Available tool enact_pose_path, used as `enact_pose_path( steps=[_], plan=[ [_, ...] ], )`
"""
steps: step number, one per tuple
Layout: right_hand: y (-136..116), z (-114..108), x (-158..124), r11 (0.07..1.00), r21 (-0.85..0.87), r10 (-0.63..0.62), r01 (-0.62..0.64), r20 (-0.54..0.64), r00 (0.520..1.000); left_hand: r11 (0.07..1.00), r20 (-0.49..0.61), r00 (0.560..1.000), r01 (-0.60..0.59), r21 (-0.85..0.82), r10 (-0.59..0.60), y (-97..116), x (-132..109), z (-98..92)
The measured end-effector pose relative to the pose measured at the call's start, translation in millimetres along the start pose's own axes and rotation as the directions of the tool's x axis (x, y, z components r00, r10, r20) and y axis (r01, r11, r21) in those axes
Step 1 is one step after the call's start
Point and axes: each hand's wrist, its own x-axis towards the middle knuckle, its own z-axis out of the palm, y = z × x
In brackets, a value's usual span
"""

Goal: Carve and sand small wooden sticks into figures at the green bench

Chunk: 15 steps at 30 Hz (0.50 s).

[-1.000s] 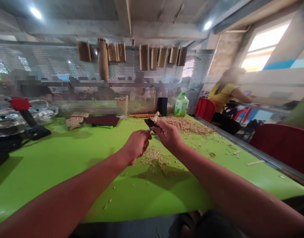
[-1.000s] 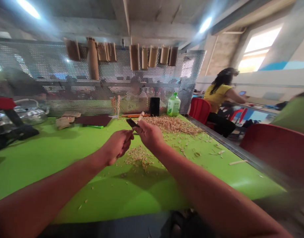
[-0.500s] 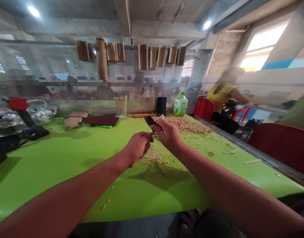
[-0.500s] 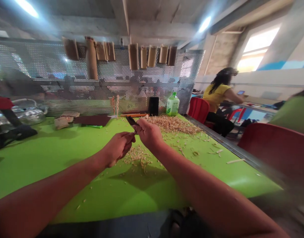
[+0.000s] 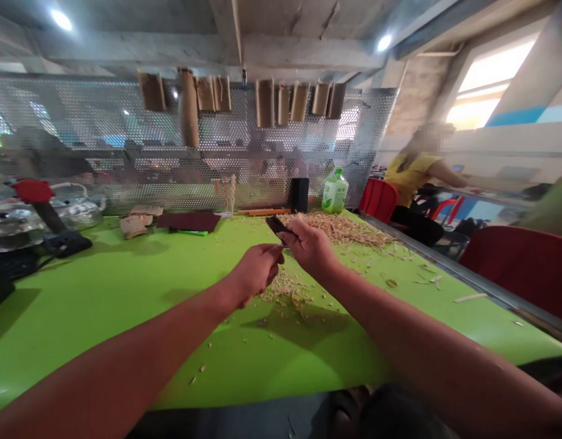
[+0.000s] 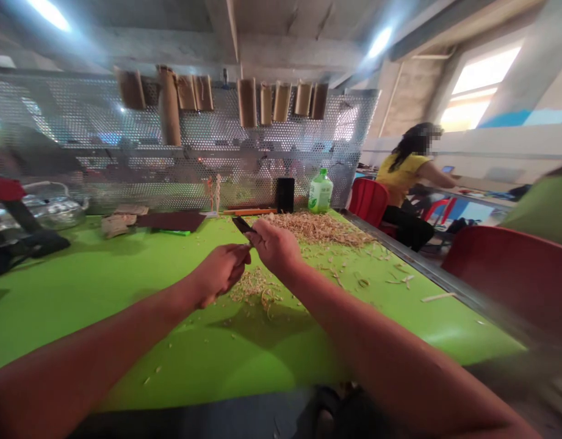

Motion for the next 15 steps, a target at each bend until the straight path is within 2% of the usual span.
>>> enact_pose_path(
  steps=[3,6,10,15],
  plan=[
    [1.1,0.4,-0.3,1.000,0.000,-0.002,0.002,-0.019,1.000,1.000,0.010,1.000,-0.011,0.011,0.011,2.1,-0.5,-1.2],
    [3.9,0.8,-1.5,1.000,0.001,-0.023,0.023,-0.029,0.999,0.998,-0.043,0.999,-0.021,-0.066,0.018,8.7,-0.7,-4.8],
    [4.4,1.8,-2.3,1.000,-0.012,-0.009,0.008,-0.012,1.000,0.999,-0.110,0.993,-0.041,-0.016,0.039,11.0,1.3,-6.1],
    [-1.1,0.0,-0.4,1.000,0.008,-0.017,0.017,-0.031,0.999,0.999,-0.017,0.999,-0.037,0.037,0.037,1.6,1.4,0.8]
  ],
)
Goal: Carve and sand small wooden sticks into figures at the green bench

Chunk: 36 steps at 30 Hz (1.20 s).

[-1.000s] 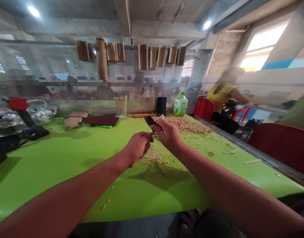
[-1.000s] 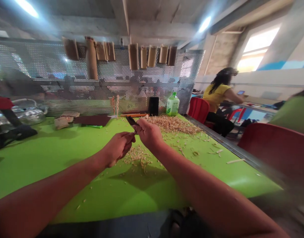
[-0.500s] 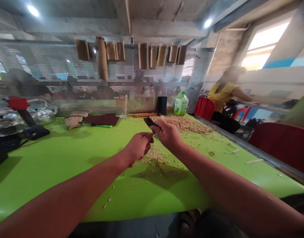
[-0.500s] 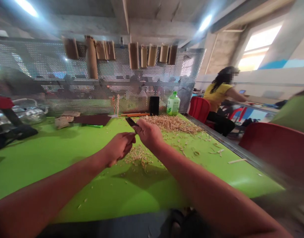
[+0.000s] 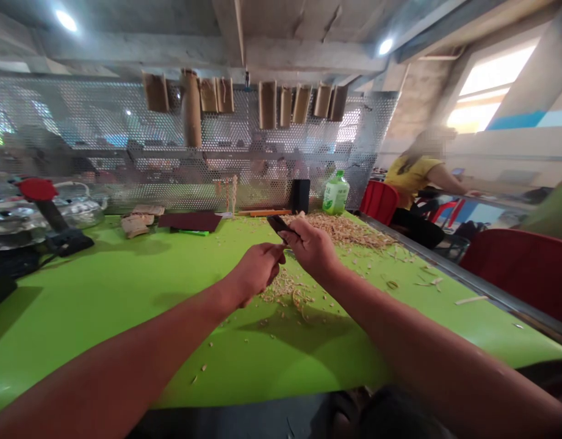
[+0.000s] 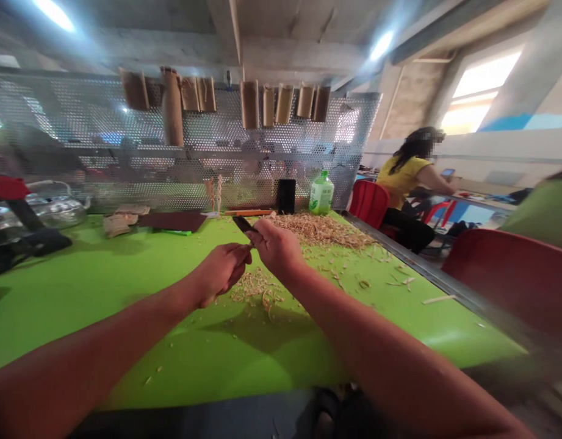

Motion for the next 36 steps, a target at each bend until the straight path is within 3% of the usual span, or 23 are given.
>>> enact_pose_path(
  steps=[3,7,13,18,23,27,32,36],
  plan=[
    [0.3,-2.1,0.5,1.000,0.015,0.002,-0.002,-0.004,1.000,1.000,0.008,1.000,-0.006,0.000,0.006,0.0,-0.7,-0.6],
    [3.4,-1.6,0.0,1.000,0.009,-0.007,0.006,0.019,1.000,0.993,-0.061,0.998,-0.019,-0.116,0.012,5.6,-0.3,-6.4],
    [0.0,-1.2,0.8,1.000,0.002,0.022,-0.022,0.004,1.000,1.000,0.002,1.000,0.007,0.008,-0.007,1.1,-2.1,0.7],
    [-0.7,-3.5,2.0,1.000,0.001,0.009,-0.009,-0.013,1.000,0.998,-0.072,0.997,-0.028,-0.063,0.023,2.0,-1.9,1.0],
    [1.0,-2.9,1.1,1.000,-0.012,0.011,-0.011,0.000,1.000,1.000,0.009,1.000,-0.004,0.015,0.004,0.2,-0.9,-0.2],
    [1.4,-3.0,0.6,1.000,0.006,-0.006,0.006,-0.016,1.000,0.995,-0.071,0.997,-0.044,-0.087,0.038,2.6,-0.5,-2.5],
    [-0.5,-3.0,0.5,1.000,0.000,-0.003,0.003,0.002,1.000,1.000,0.006,1.000,-0.007,0.025,0.007,2.5,-2.0,-0.4],
    [-0.7,-4.7,0.7,1.000,0.002,-0.013,0.013,-0.024,1.000,0.999,-0.014,1.000,-0.027,-0.027,0.026,2.3,-2.9,-0.2]
  ],
)
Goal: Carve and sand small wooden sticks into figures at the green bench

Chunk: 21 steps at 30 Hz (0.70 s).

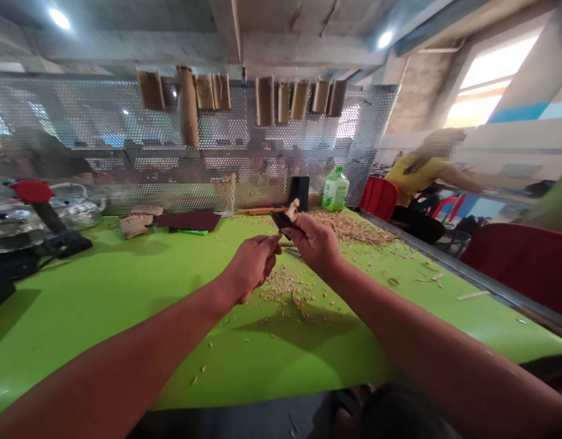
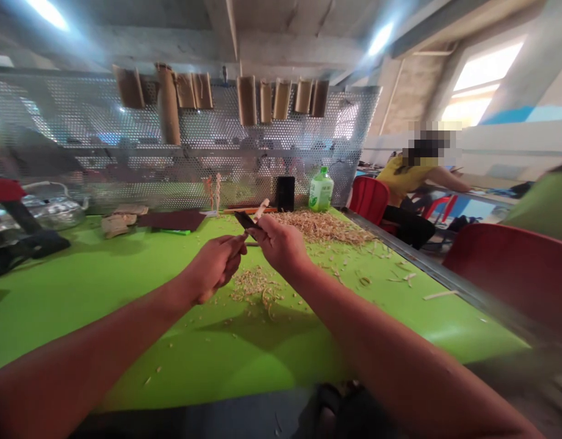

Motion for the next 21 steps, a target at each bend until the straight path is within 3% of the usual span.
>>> enact_pose_path(
  steps=[6,13,21],
  plan=[
    [-0.8,1.7,0.3,0.999,-0.034,0.019,-0.018,0.014,1.000,0.997,0.018,1.000,0.002,0.079,-0.004,-4.0,0.5,2.4],
    [2.8,0.2,-1.0,0.999,-0.035,-0.010,0.012,0.034,0.999,0.999,-0.074,0.996,-0.041,-0.001,0.041,7.3,2.3,-6.3],
    [-3.6,1.5,-0.1,0.998,-0.057,0.018,-0.017,0.017,1.000,0.992,0.027,1.000,-0.011,0.129,0.008,-6.2,0.6,2.7]
  ],
)
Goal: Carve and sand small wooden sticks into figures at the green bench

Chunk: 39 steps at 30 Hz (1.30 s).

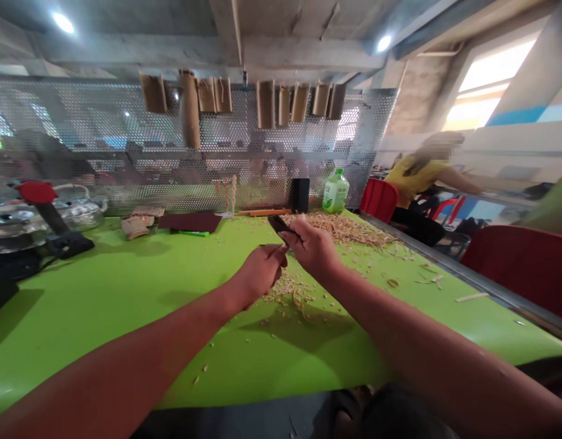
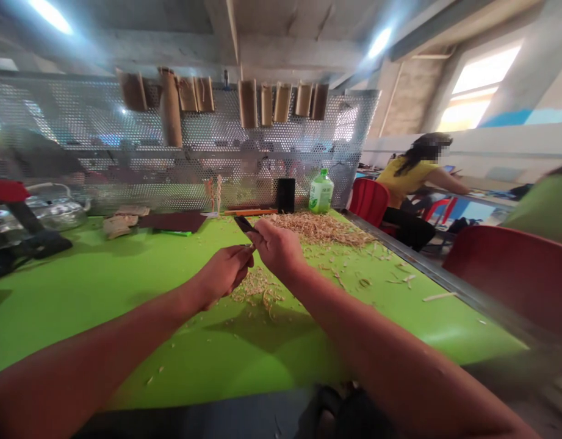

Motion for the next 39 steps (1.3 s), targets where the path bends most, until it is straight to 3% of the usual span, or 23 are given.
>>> enact_pose_path(
  steps=[7,14,20,26,33,39],
  plan=[
    [5.7,-3.0,1.4,1.000,0.012,-0.014,0.014,0.001,1.000,0.991,-0.088,0.996,-0.007,-0.133,-0.005,10.0,0.5,-7.8],
    [1.7,-1.4,1.6,1.000,-0.005,0.021,-0.021,0.015,1.000,0.999,-0.034,0.999,-0.009,0.052,0.010,3.2,-1.2,0.8],
    [6.7,-0.6,0.4,1.000,0.007,-0.009,0.009,0.038,0.999,0.993,-0.111,0.994,-0.007,-0.119,-0.006,10.8,0.9,-9.3],
    [1.5,-1.8,2.0,1.000,0.004,0.013,-0.013,0.001,1.000,1.000,-0.004,1.000,-0.015,-0.010,0.015,2.0,0.6,-0.2],
    [5.5,-0.8,0.0,0.999,0.033,0.011,-0.013,0.039,0.999,0.992,-0.132,0.991,-0.033,-0.121,0.016,15.0,1.1,-11.1],
    [1.1,-0.6,1.3,1.000,0.007,0.020,-0.020,0.014,1.000,0.999,0.005,1.000,0.001,-0.042,-0.001,1.1,0.9,1.6]
  ],
)
